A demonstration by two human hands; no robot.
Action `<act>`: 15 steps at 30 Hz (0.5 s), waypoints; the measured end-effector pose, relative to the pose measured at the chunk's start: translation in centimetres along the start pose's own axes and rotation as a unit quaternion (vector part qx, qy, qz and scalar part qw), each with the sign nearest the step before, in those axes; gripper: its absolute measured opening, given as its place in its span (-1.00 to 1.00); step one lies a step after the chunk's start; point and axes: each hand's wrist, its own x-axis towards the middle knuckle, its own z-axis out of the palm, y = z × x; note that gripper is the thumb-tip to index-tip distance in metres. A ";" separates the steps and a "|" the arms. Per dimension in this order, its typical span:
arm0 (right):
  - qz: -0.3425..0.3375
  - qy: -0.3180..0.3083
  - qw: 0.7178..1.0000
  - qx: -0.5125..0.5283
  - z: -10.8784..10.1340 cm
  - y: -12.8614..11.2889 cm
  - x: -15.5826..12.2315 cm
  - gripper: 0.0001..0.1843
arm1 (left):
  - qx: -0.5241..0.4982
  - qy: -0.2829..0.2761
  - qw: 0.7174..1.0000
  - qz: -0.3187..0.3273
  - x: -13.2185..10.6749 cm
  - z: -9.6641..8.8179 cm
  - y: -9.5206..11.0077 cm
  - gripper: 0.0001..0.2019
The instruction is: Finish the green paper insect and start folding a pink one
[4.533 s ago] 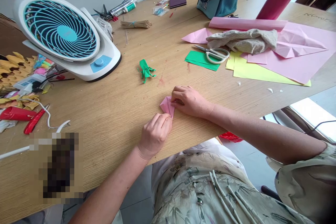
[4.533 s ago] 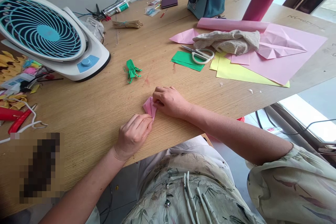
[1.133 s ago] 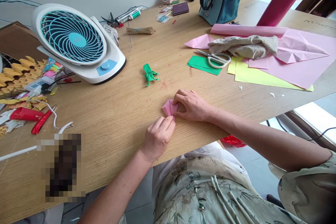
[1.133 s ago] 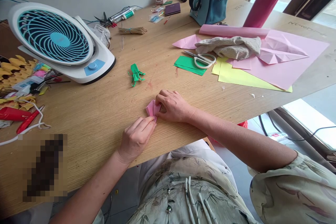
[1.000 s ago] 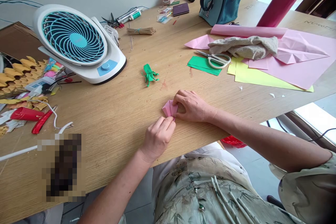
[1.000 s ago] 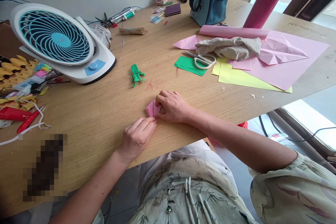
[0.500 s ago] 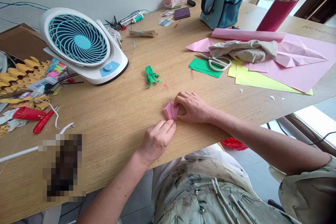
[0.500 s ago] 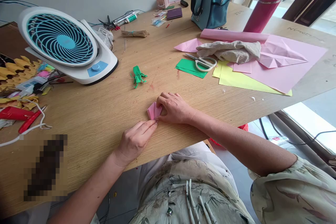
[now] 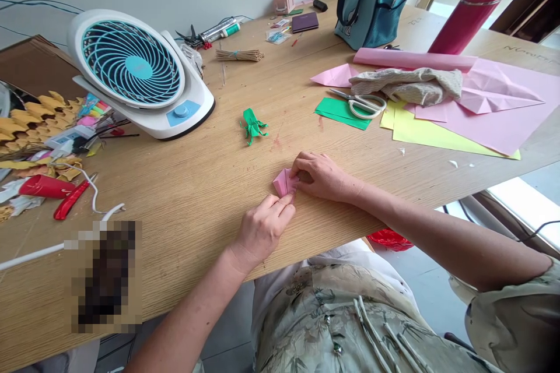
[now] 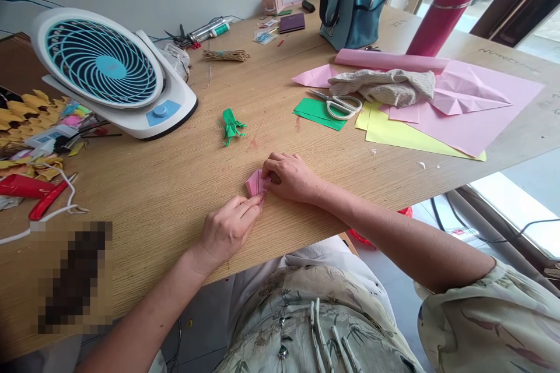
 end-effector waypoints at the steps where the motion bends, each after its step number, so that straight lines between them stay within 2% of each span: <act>1: 0.002 -0.002 1.000 -0.005 0.0 -0.1 0.0 -0.85 | -0.005 -0.002 1.000 -0.004 -0.1 0.0 0.0 -0.82; 7: -0.009 0.012 1.000 0.000 0.2 0.2 0.2 -0.80 | -0.032 0.004 0.999 -0.021 -0.3 0.3 0.1 -0.83; 10: -0.070 0.009 0.997 -0.003 0.2 0.7 -0.6 -0.70 | -0.033 0.011 0.999 -0.028 -0.3 0.3 0.2 -0.81; 12: -0.112 -0.001 0.993 -0.044 0.0 0.7 -1.4 -0.66 | -0.033 0.015 0.999 -0.026 -0.3 0.2 0.3 -0.80; 15: -0.138 -0.023 0.983 -0.116 -0.4 0.3 -2.6 -0.61 | -0.037 0.018 0.999 -0.020 -0.5 0.2 0.3 -0.79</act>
